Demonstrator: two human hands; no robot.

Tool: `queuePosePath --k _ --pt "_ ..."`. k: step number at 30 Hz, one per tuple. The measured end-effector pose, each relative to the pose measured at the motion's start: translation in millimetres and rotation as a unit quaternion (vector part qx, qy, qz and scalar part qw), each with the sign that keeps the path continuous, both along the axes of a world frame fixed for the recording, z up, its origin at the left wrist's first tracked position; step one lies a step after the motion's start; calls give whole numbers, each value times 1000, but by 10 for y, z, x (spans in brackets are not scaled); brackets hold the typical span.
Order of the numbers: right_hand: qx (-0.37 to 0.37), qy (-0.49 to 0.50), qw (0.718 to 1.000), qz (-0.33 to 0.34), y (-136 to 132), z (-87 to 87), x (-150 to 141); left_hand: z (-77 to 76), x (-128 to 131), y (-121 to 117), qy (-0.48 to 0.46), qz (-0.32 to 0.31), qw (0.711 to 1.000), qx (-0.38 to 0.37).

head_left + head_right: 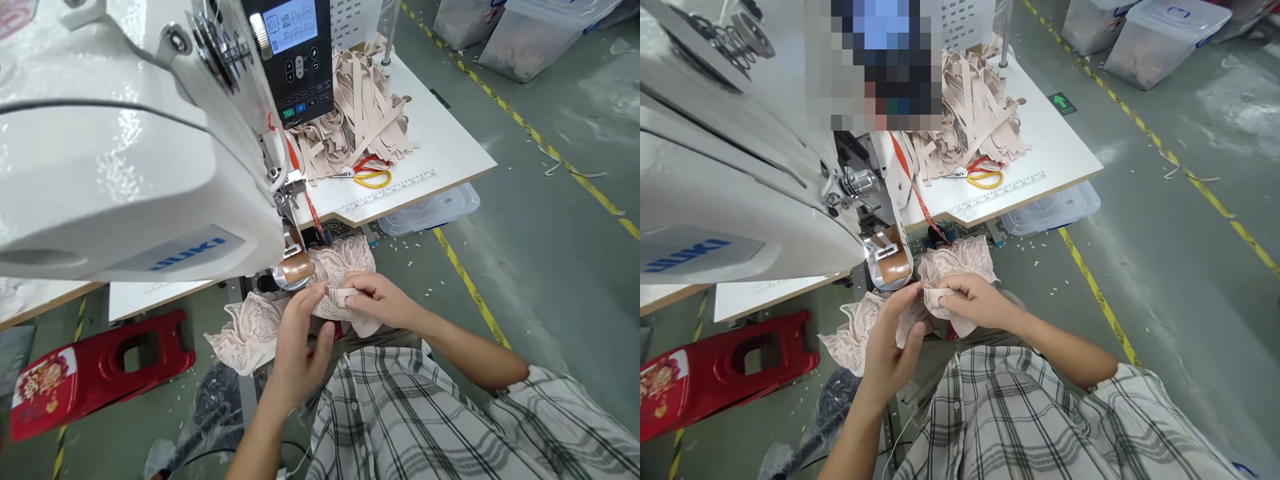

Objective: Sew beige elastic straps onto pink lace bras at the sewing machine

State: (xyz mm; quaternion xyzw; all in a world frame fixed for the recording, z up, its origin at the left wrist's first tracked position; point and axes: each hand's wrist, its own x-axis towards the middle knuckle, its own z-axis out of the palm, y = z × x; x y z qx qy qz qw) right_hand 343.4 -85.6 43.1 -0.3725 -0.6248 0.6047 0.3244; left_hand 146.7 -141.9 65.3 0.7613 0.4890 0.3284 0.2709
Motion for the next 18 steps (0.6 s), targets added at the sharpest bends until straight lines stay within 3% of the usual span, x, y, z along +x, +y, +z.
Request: queuePosePath --k 3,7,9,12,14,18 --pt "57 -21 997 43 7 12 6 56 -4 124 42 -84 996 0" --pt "192 -105 972 90 6 -24 28 17 -81 210 88 -71 993 32" --pt "310 -149 936 70 -4 -72 27 -66 -127 202 105 -66 989 85" --pt "473 -169 865 -3 -32 -149 -2 -219 -167 148 117 -57 965 226" --pt "513 -160 842 -37 -52 -180 -34 -301 -174 109 109 -44 946 301" --pt "520 -120 845 -48 -69 -196 -92 -369 -177 65 79 -33 935 346"
